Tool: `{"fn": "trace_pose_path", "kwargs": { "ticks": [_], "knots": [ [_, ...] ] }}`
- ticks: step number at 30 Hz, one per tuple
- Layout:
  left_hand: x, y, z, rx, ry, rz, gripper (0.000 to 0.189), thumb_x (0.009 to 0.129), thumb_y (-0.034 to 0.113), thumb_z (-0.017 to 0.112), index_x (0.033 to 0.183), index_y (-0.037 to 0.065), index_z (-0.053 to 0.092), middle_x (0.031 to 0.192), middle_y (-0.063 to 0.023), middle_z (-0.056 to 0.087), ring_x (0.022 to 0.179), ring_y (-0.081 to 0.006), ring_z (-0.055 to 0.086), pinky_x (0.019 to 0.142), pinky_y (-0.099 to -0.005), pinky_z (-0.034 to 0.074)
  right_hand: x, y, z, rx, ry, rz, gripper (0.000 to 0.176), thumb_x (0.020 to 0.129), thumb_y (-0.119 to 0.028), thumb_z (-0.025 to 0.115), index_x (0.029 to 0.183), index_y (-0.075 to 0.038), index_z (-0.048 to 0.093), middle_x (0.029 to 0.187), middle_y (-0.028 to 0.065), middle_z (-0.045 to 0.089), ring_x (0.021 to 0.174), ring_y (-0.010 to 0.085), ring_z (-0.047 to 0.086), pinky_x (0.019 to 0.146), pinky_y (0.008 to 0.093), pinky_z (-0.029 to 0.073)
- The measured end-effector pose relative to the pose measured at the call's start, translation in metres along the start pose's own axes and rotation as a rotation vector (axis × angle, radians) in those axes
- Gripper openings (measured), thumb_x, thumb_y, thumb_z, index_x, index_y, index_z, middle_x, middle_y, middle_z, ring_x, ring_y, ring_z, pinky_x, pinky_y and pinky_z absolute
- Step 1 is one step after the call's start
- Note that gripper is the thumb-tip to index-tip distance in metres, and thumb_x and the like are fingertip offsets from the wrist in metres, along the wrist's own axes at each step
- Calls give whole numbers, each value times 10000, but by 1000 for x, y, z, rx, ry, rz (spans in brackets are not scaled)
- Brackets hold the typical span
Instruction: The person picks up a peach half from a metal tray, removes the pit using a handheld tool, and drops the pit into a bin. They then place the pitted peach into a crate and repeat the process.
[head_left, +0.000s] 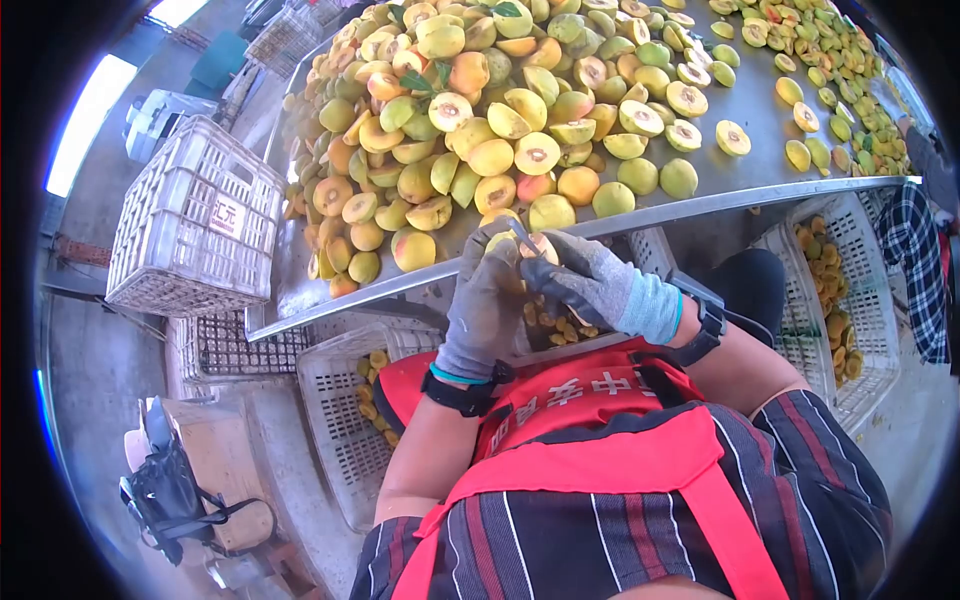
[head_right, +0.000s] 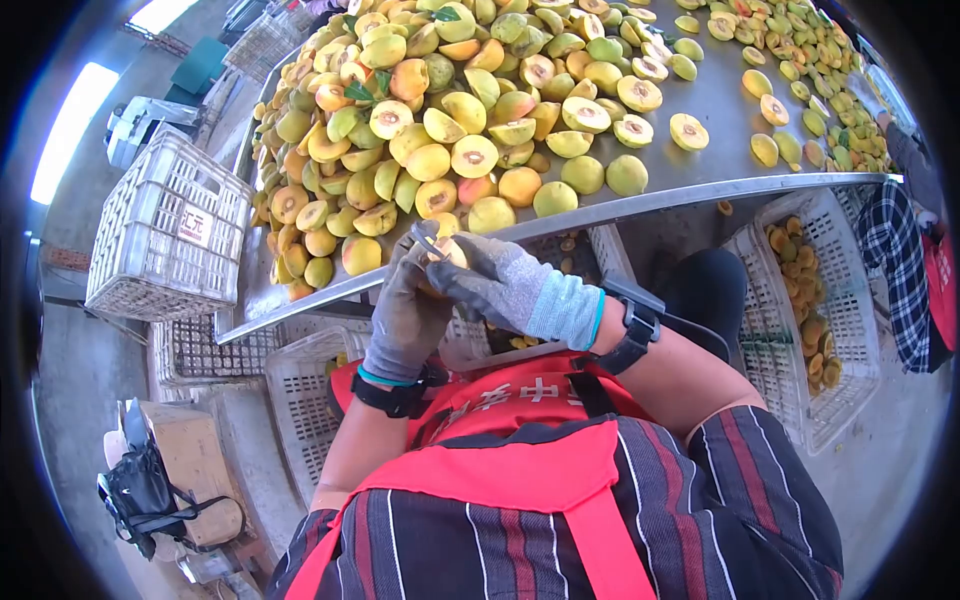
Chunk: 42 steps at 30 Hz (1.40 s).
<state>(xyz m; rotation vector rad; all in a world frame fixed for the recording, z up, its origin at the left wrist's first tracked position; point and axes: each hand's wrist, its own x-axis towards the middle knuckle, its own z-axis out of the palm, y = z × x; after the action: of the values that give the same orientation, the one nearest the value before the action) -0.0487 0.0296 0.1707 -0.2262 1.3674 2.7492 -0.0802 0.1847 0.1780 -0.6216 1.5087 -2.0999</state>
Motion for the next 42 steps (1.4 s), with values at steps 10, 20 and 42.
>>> {"fn": "trace_pose_path", "kwargs": {
  "ticks": [10,20,42],
  "knots": [
    [0,0,-9,-233,-78,114,467,874,349,473,1194,10,458,1119,-152,535,1025,-280,537,862,-399,452,-2,3,-2,-809,56,-85,336,861,-315,538,1017,-19,509,852,243,593,789,397,581,669,450,458],
    [-4,-8,9,138,51,323,391,928,307,425,1165,1,476,1073,-106,551,979,-202,544,858,-349,449,-5,7,17,-836,28,29,360,819,-227,573,1076,-8,450,794,240,586,738,395,590,629,425,474],
    [-15,-7,2,-173,-35,-2,469,912,390,439,1217,35,424,1068,-95,560,985,-269,544,831,-381,455,13,-6,-14,-820,54,-321,432,793,-316,641,1054,-10,485,927,195,564,881,337,563,696,399,466]
  ]
}}
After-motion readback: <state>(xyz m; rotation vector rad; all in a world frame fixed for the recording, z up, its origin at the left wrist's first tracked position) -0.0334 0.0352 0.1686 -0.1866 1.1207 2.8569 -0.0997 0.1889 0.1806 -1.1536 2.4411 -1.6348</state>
